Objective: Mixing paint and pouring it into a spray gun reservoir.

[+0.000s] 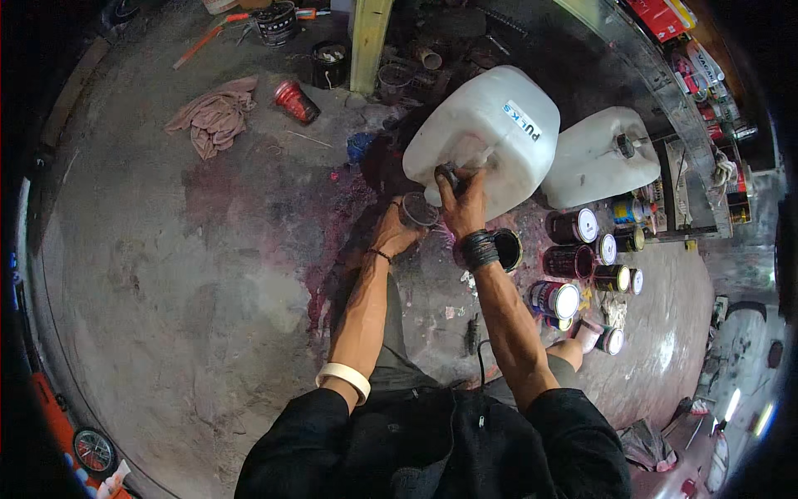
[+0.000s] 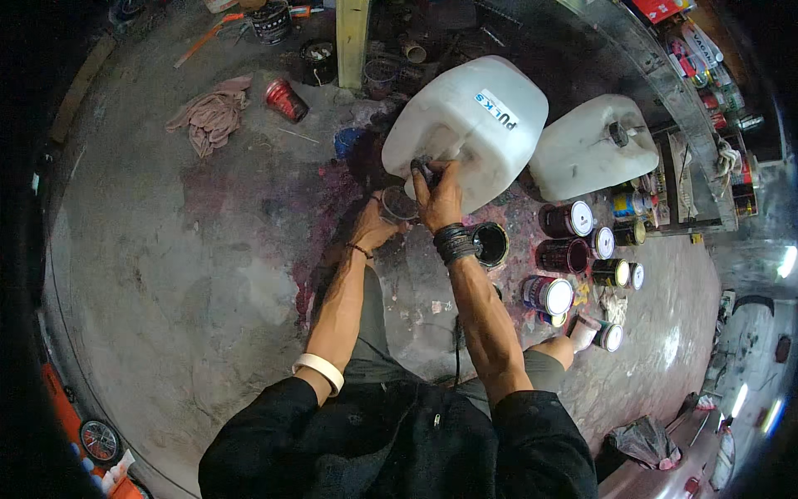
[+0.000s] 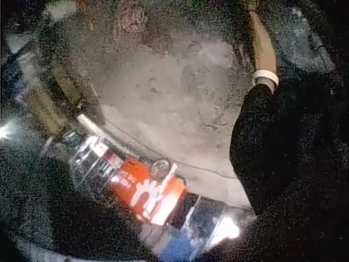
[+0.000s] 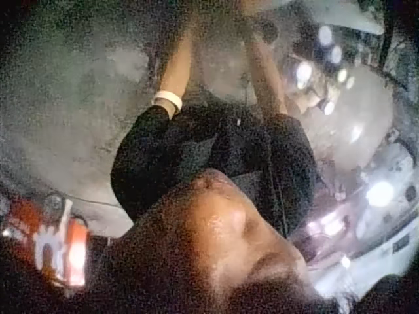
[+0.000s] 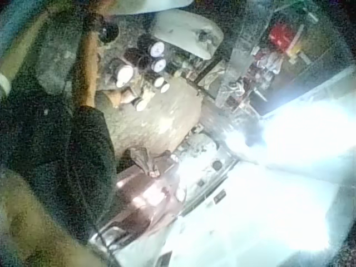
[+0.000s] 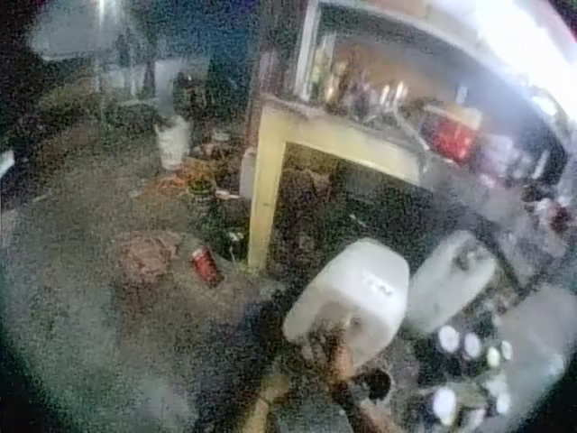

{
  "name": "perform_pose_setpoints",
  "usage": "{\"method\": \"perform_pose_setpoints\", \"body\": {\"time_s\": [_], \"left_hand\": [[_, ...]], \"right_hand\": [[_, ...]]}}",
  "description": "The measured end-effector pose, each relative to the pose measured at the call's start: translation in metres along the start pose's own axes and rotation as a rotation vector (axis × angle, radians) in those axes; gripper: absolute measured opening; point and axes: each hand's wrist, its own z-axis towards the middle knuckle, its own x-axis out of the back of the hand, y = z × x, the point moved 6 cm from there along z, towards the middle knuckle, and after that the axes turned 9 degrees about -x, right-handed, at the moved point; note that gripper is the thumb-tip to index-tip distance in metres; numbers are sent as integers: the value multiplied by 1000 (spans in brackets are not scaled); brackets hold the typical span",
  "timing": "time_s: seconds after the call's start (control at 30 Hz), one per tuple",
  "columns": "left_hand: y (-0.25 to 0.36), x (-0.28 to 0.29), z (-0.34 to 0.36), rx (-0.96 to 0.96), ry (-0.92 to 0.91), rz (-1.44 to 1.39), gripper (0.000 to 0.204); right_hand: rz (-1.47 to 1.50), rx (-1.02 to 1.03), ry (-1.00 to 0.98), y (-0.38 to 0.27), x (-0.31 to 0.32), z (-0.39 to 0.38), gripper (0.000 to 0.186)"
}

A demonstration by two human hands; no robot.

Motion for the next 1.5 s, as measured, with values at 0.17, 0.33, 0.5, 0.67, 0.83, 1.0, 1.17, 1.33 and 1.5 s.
{"method": "perform_pose_setpoints", "body": {"time_s": [0.17,0.33,0.5,0.67,0.83,1.0,1.17,1.33,1.5], "left_hand": [[-3,-4,7,24,-110,33,93],[-18,-9,12,40,-73,82,93],[-22,-16,11,73,-112,127,96],[-4,-6,6,119,-148,121,99],[0,-5,4,130,-233,142,104],[-5,-4,2,193,-177,228,102],[-2,-2,1,187,-194,190,101],[-5,-4,2,180,-153,179,100],[-8,-5,2,242,-200,205,102]], "right_hand": [[-8,6,-1,10,-3,-9,39],[-54,-47,-3,19,-8,-22,39],[4,3,-19,20,-10,-26,39],[-67,48,0,22,-14,-29,39],[-33,3,-24,33,-18,-29,39],[-85,77,-28,38,-22,-34,42],[-92,0,-25,47,-27,-35,42],[-83,31,-30,44,-27,-34,41],[-20,-33,-36,44,-25,-34,38]]}}
